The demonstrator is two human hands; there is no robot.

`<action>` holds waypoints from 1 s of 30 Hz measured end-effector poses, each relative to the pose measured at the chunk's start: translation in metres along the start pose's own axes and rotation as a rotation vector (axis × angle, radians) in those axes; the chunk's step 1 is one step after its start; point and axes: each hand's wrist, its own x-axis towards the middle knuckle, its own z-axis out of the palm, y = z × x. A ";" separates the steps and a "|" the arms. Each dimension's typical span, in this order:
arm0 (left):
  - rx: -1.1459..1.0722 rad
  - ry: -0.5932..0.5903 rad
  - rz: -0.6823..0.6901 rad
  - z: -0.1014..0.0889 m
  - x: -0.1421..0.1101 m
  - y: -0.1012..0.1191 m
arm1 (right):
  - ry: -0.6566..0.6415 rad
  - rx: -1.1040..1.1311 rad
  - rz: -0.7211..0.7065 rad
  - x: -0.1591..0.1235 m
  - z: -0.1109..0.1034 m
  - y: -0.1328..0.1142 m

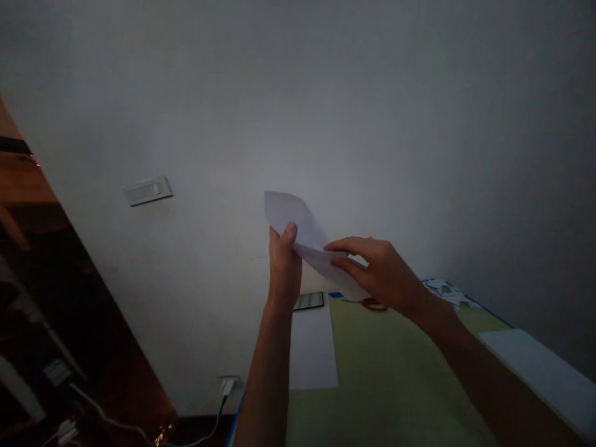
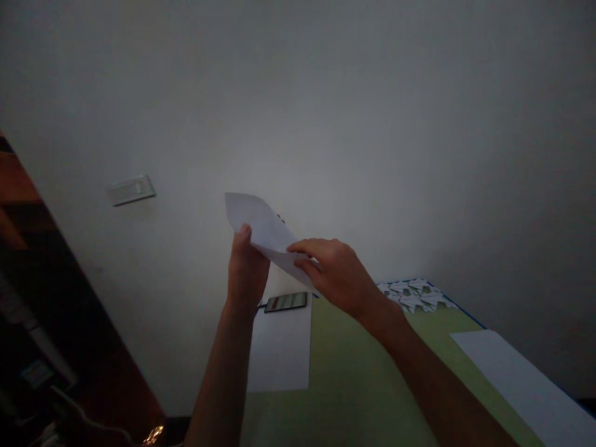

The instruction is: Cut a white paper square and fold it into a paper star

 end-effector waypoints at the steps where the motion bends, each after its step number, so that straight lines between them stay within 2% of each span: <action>1: 0.002 -0.082 0.009 -0.003 -0.001 0.004 | -0.020 0.060 0.028 0.001 -0.009 0.003; 5: 0.059 -0.262 -0.039 -0.021 -0.003 0.009 | -0.024 0.199 0.110 0.000 -0.038 0.015; 8: 0.094 -0.261 -0.069 -0.031 -0.003 0.005 | -0.003 0.188 0.147 -0.001 -0.044 0.021; 14: 0.111 -0.050 -0.067 -0.026 0.002 -0.002 | 0.022 0.091 0.047 0.001 -0.042 0.022; 18: 0.153 0.052 -0.029 -0.022 0.003 -0.003 | -0.058 0.159 0.104 -0.001 -0.043 0.024; 21: 0.205 0.096 0.012 -0.025 0.005 -0.005 | -0.118 0.228 0.157 -0.002 -0.043 0.028; 24: 0.245 0.096 0.034 -0.028 0.006 -0.005 | -0.098 0.250 0.166 -0.003 -0.044 0.030; 27: 0.237 0.117 0.043 -0.027 0.007 -0.004 | -0.076 0.206 0.159 -0.004 -0.044 0.029; 30: 0.199 0.195 0.082 -0.023 0.008 -0.002 | -0.101 0.146 0.177 -0.005 -0.042 0.029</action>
